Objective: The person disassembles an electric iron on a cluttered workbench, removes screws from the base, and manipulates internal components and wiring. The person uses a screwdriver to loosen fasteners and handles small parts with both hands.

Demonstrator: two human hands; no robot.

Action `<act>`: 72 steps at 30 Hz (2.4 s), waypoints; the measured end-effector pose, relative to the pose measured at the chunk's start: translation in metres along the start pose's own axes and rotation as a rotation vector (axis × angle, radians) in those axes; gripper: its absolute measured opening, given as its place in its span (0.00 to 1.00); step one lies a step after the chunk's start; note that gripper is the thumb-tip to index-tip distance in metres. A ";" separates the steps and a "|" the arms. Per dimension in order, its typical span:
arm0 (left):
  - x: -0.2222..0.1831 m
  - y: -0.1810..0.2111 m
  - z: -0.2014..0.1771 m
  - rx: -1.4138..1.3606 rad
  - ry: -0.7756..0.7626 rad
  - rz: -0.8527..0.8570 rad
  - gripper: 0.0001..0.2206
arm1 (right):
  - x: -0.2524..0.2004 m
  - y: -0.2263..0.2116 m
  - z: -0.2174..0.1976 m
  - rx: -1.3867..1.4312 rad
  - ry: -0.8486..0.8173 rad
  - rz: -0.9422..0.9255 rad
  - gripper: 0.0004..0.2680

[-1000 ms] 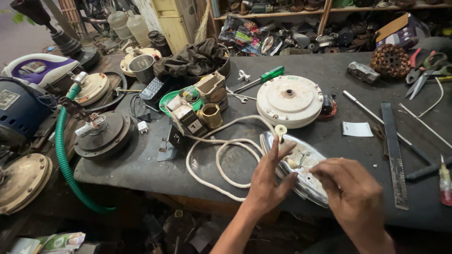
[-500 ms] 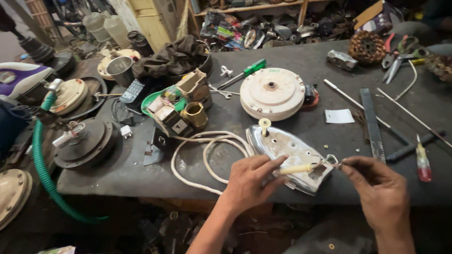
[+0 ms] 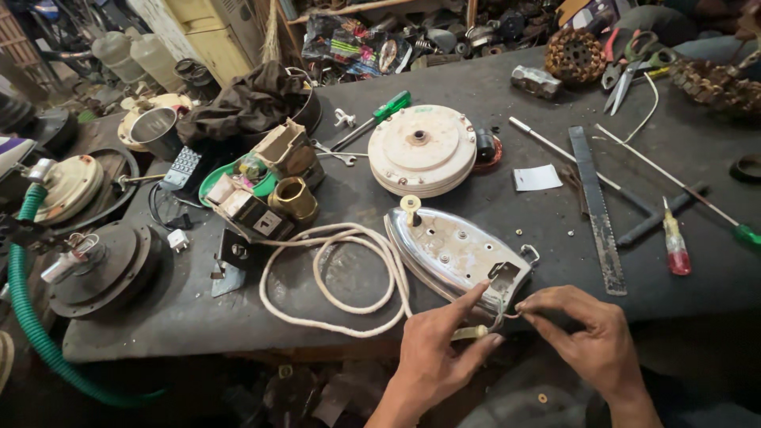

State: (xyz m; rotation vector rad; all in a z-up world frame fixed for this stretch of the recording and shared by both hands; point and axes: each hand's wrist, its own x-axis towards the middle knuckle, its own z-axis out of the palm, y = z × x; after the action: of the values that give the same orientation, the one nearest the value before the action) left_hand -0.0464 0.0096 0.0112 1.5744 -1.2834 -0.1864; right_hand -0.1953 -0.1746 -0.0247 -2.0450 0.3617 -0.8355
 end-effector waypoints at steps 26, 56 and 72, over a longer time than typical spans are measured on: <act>0.188 -0.082 0.087 0.433 -0.759 0.286 0.23 | 0.001 0.039 -0.012 0.138 -0.081 0.002 0.07; 0.121 -0.041 -0.012 -0.164 -0.427 0.242 0.26 | 0.012 0.003 0.016 0.091 0.188 0.129 0.06; 0.123 -0.059 -0.005 -0.261 -0.455 0.232 0.26 | 0.016 0.006 0.031 -0.030 0.314 0.128 0.08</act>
State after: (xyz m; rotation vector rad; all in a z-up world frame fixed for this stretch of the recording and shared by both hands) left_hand 0.0447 -0.0917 0.0242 1.1841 -1.7040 -0.5660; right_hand -0.1621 -0.1682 -0.0350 -1.8954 0.6751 -1.0786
